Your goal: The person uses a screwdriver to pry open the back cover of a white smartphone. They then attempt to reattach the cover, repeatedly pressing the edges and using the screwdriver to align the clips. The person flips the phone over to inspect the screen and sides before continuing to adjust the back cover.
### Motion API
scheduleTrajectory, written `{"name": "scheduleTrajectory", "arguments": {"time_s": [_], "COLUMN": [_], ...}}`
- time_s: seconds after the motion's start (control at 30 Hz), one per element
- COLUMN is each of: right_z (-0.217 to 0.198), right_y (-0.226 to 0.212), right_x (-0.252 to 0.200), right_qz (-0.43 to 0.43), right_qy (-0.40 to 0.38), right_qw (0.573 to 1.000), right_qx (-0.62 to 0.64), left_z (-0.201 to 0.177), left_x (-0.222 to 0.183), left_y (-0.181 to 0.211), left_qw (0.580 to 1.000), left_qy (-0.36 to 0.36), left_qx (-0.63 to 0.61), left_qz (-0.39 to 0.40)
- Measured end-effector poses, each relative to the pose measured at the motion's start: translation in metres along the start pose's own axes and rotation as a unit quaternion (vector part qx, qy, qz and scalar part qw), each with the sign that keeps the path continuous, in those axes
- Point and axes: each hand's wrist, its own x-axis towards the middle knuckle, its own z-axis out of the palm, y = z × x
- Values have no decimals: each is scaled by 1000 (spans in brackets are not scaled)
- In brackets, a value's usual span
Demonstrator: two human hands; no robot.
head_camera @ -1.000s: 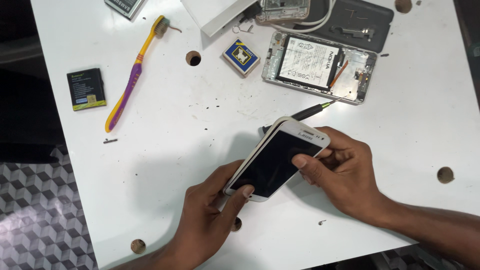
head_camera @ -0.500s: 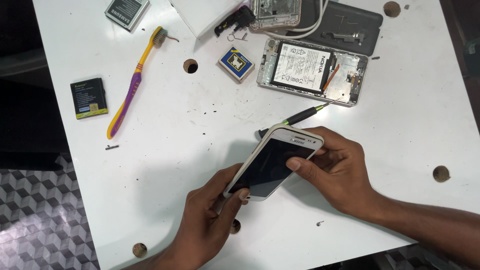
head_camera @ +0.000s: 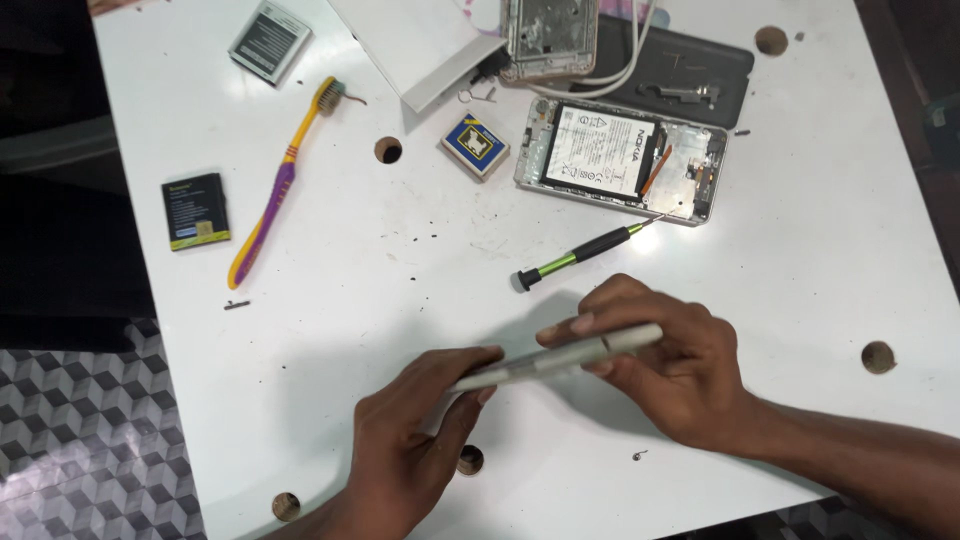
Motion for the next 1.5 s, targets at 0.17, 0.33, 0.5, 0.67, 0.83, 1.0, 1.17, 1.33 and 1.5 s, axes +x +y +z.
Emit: {"name": "scheduleTrajectory", "arguments": {"time_s": [0.17,0.33,0.5,0.67,0.83,1.0,1.17,1.33,1.5], "right_z": [2,2,4,7,7,8,9,5,3], "right_y": [-12,-19,-19,-17,-12,-16,-16,-10,-8], "right_x": [13,14,16,19,28,32,33,27,22], "right_qz": [-44,-114,-126,-1,83,-5,-27,3,-36], "right_qy": [10,8,25,57,133,22,-35,-68,-71], "right_qw": [993,959,941,975,959,853,820,819,835], "right_qx": [-108,-259,-314,-214,-237,-522,-570,-570,-544], "left_z": [-18,-23,-23,-20,-15,-23,-20,-21,-22], "left_x": [-13,-42,-31,-11,0,7,11,12,13], "left_y": [15,23,11,3,-12,-17,-13,-15,-24], "left_qw": [938,892,884,992,992,984,981,978,964], "left_qy": [77,47,84,58,112,140,124,120,102], "left_qx": [275,402,393,111,-21,7,28,170,244], "left_qz": [197,203,239,23,-58,-112,-143,-29,24]}}
